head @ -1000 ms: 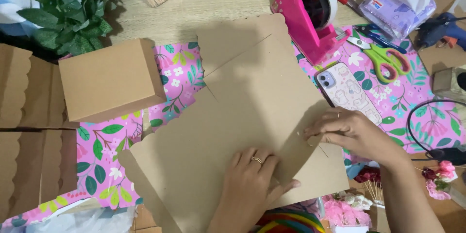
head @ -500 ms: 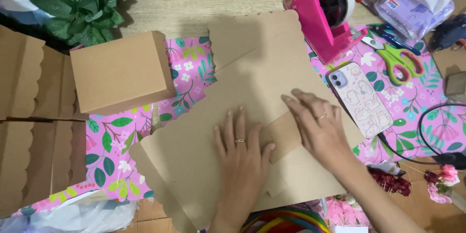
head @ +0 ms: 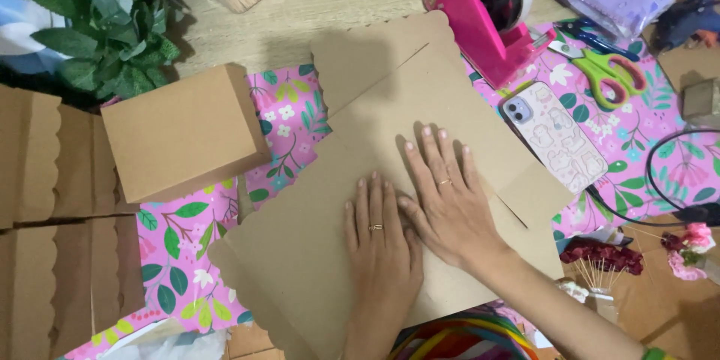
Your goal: The person assembles a flat cardboard box by folding the side flaps and tucking the tabs into slots to form the box structure. They work on a table with a pink floral mat, surrounded by other crafting supplies.
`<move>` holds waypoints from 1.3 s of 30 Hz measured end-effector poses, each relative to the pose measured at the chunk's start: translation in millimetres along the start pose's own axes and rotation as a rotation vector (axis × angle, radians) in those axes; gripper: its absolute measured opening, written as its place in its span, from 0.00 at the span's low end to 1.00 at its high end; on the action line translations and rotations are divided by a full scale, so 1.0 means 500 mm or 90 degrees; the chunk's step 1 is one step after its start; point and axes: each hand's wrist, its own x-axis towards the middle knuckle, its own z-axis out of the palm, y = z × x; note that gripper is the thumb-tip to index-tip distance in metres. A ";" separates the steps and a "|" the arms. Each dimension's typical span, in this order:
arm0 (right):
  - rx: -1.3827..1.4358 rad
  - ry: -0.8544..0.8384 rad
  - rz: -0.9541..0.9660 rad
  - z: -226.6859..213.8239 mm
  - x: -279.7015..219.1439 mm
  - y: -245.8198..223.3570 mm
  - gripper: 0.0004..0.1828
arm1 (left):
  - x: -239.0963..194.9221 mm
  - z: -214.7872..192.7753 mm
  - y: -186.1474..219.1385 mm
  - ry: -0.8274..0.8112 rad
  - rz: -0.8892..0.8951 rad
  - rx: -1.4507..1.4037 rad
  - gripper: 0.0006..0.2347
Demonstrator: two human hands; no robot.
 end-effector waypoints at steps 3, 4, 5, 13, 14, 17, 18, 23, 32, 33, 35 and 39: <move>-0.005 -0.003 0.040 -0.002 0.023 0.035 0.38 | 0.001 -0.005 -0.002 0.002 0.009 0.023 0.28; 0.011 -0.005 0.068 -0.006 0.034 0.048 0.39 | 0.005 -0.010 -0.002 0.011 0.021 0.030 0.26; 0.010 0.001 0.074 -0.002 0.042 0.057 0.39 | 0.003 -0.009 -0.006 0.012 0.030 0.030 0.26; 0.009 0.037 0.077 0.004 0.059 0.088 0.37 | 0.001 -0.016 0.001 0.041 0.074 0.057 0.27; 0.010 0.039 0.065 0.000 0.059 0.090 0.37 | 0.001 -0.019 0.009 0.049 0.067 0.062 0.27; 0.116 -0.034 0.086 -0.025 0.060 0.097 0.38 | -0.003 -0.023 0.014 0.127 0.059 0.021 0.18; 0.212 -0.082 0.125 -0.041 0.057 0.103 0.39 | -0.011 -0.019 0.009 0.093 0.089 0.053 0.23; 0.333 -0.095 0.166 -0.087 0.004 0.184 0.36 | -0.061 -0.047 -0.015 -0.042 0.190 0.029 0.29; 0.321 -0.127 0.167 -0.145 -0.038 0.253 0.43 | -0.093 -0.075 0.052 -0.125 0.267 0.105 0.40; 0.284 -0.138 0.152 -0.145 -0.030 0.258 0.45 | -0.089 -0.077 0.071 -0.076 0.286 0.154 0.41; 0.246 -0.151 0.133 -0.148 -0.013 0.268 0.46 | -0.085 -0.064 0.093 -0.027 0.298 0.205 0.41; 0.148 -0.155 0.063 -0.164 0.019 0.260 0.19 | -0.081 -0.026 0.078 -0.018 0.258 0.208 0.41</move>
